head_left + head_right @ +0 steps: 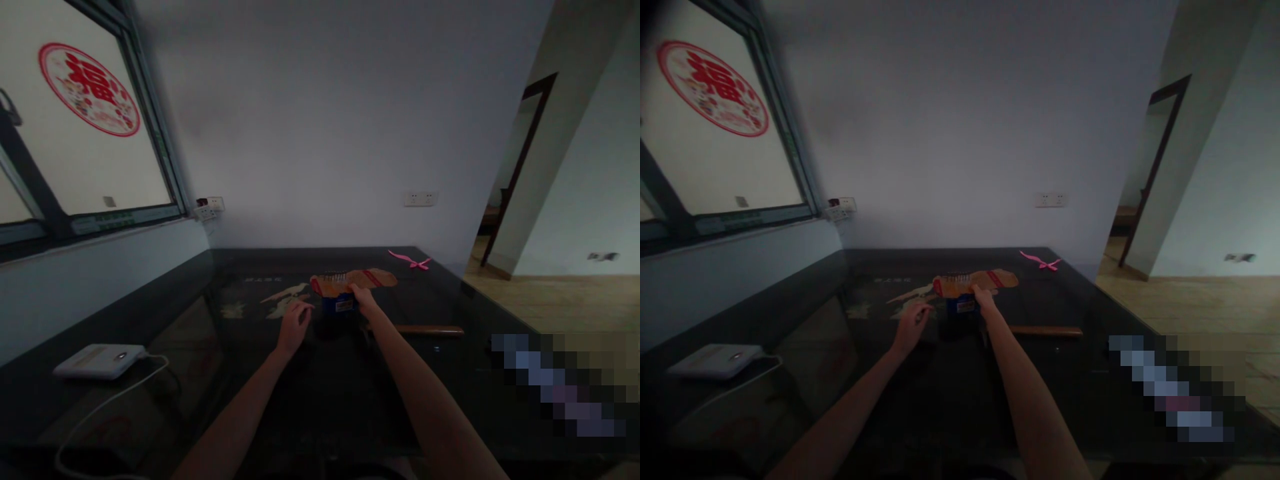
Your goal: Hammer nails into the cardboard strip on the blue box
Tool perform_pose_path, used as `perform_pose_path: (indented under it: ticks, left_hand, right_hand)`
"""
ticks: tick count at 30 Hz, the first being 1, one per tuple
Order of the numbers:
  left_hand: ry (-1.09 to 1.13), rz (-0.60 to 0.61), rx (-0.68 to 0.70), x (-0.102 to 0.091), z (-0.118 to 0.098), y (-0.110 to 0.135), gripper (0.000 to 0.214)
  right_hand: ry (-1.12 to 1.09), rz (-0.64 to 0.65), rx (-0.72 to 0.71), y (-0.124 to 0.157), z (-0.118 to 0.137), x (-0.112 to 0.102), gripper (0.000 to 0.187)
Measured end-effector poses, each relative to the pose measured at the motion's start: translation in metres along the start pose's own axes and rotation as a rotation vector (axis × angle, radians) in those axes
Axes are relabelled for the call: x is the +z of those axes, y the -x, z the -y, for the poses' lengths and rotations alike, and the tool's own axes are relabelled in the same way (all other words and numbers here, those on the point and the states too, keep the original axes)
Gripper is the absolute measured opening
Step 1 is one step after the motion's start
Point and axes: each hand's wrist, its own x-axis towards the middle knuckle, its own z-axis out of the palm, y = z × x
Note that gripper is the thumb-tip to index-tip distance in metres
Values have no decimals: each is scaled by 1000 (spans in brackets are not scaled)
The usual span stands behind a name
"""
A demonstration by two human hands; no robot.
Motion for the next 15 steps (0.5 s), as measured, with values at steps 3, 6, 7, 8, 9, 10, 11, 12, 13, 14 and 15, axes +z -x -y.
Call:
perform_pose_path:
  ticks: [3,6,7,8,9,10,11,12,13,14,15]
  left_hand:
    - [-20,-164,-2,-5,2,-4,21]
    - [-14,-260,-25,-9,6,-8,22]
    - [-2,-272,-33,-10,7,-9,22]
    - [14,-274,-40,-12,8,-10,22]
    - [30,-269,-46,-14,9,-11,22]
    - [44,-264,-51,-15,9,-11,22]
    - [54,-259,-55,-17,9,-12,22]
    - [62,-257,-58,-19,9,-13,22]
    - [69,-259,-62,-21,9,-13,22]
    - [78,-259,-67,-23,9,-14,22]
    - [92,-252,-71,-24,8,-14,21]
  right_hand:
    - [0,35,67,5,-4,14,33]
    - [19,41,90,15,-6,26,31]
    - [29,39,94,20,-6,29,32]
    - [40,35,96,26,-6,31,33]
    - [53,30,96,32,-5,32,35]
    - [66,23,94,38,-5,33,37]
    - [79,14,89,45,-4,33,38]
    - [91,5,81,51,-4,33,39]
    - [100,-4,69,57,-4,33,40]
    - [107,-12,54,62,-4,32,41]
    - [112,-19,39,67,-4,31,42]
